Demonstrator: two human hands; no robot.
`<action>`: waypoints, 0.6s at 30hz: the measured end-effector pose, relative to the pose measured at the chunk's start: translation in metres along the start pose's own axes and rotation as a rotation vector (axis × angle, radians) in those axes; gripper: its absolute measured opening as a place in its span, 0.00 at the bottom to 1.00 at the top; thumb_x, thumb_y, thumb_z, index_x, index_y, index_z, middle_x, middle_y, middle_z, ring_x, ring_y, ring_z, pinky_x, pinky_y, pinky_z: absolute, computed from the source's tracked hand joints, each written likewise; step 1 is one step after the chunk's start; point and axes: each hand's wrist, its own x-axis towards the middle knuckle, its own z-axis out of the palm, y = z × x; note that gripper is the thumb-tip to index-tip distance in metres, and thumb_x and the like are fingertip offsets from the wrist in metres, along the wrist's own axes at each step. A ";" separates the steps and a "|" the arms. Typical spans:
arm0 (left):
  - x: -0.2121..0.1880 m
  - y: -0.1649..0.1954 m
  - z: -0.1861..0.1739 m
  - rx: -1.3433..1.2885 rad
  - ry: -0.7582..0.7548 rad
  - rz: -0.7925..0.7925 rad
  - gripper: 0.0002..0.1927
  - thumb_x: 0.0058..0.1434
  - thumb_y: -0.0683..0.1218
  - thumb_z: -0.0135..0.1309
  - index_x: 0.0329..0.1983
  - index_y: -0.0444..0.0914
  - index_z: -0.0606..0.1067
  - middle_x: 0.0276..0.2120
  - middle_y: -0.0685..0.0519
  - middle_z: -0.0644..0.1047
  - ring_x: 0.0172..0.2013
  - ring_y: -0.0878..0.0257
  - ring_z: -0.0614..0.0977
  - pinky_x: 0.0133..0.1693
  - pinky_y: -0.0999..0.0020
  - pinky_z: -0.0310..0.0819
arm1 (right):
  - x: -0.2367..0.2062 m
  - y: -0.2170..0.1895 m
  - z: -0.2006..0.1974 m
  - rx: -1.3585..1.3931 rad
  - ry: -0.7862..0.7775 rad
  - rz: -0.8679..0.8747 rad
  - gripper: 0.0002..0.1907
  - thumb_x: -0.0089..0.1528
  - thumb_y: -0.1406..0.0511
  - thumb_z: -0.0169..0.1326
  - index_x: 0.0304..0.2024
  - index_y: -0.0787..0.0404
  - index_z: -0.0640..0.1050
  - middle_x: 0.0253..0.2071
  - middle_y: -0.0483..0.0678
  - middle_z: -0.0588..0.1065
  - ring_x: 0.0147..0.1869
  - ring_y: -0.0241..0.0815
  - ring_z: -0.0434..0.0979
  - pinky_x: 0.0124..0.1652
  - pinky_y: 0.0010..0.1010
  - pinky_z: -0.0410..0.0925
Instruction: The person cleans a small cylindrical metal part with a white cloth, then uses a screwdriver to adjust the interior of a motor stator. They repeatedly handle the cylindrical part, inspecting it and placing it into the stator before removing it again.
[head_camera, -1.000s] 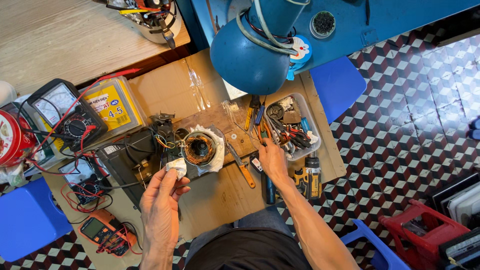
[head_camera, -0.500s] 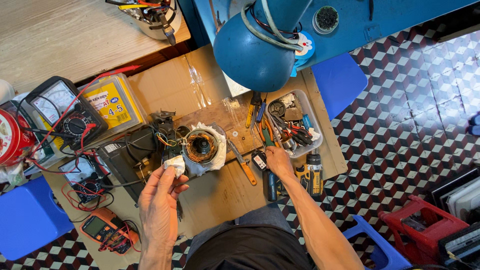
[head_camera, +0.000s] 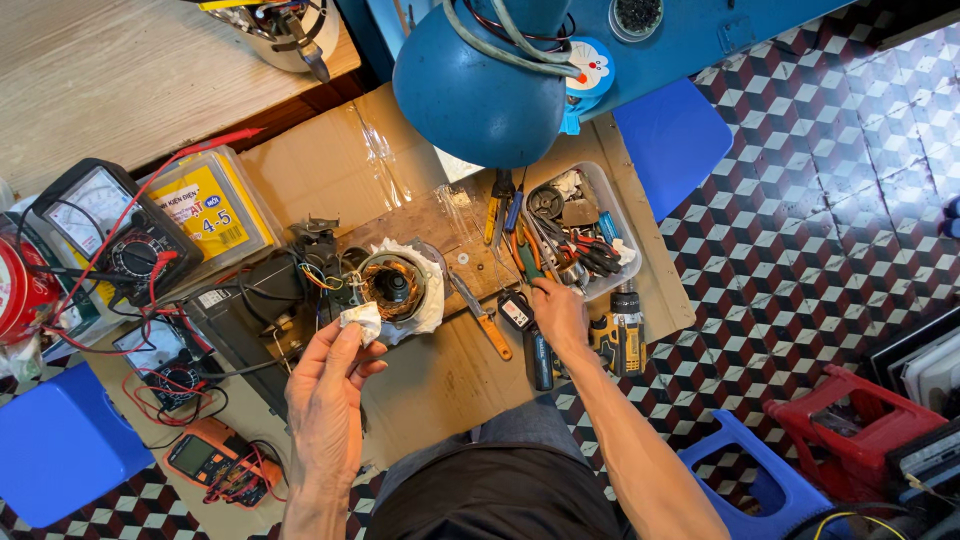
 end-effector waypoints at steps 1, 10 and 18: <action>0.000 0.000 0.001 0.000 -0.004 0.006 0.17 0.68 0.48 0.53 0.55 0.35 0.76 0.42 0.53 0.80 0.39 0.67 0.81 0.42 0.71 0.75 | 0.002 -0.002 0.003 -0.101 0.090 -0.085 0.15 0.64 0.61 0.55 0.51 0.54 0.84 0.34 0.61 0.80 0.38 0.60 0.81 0.40 0.47 0.72; -0.012 -0.007 -0.013 -0.039 0.019 0.023 0.17 0.67 0.47 0.55 0.55 0.34 0.77 0.42 0.53 0.80 0.39 0.67 0.80 0.42 0.71 0.75 | 0.000 -0.016 0.007 -0.346 -0.024 -0.119 0.17 0.64 0.64 0.52 0.56 0.52 0.81 0.34 0.65 0.79 0.40 0.67 0.80 0.42 0.56 0.71; -0.020 -0.012 -0.021 -0.015 0.028 0.002 0.17 0.67 0.48 0.53 0.55 0.34 0.77 0.41 0.53 0.80 0.39 0.67 0.81 0.42 0.71 0.75 | 0.008 -0.026 0.011 -0.414 -0.016 -0.133 0.20 0.64 0.65 0.55 0.56 0.69 0.73 0.31 0.65 0.79 0.41 0.67 0.81 0.43 0.58 0.69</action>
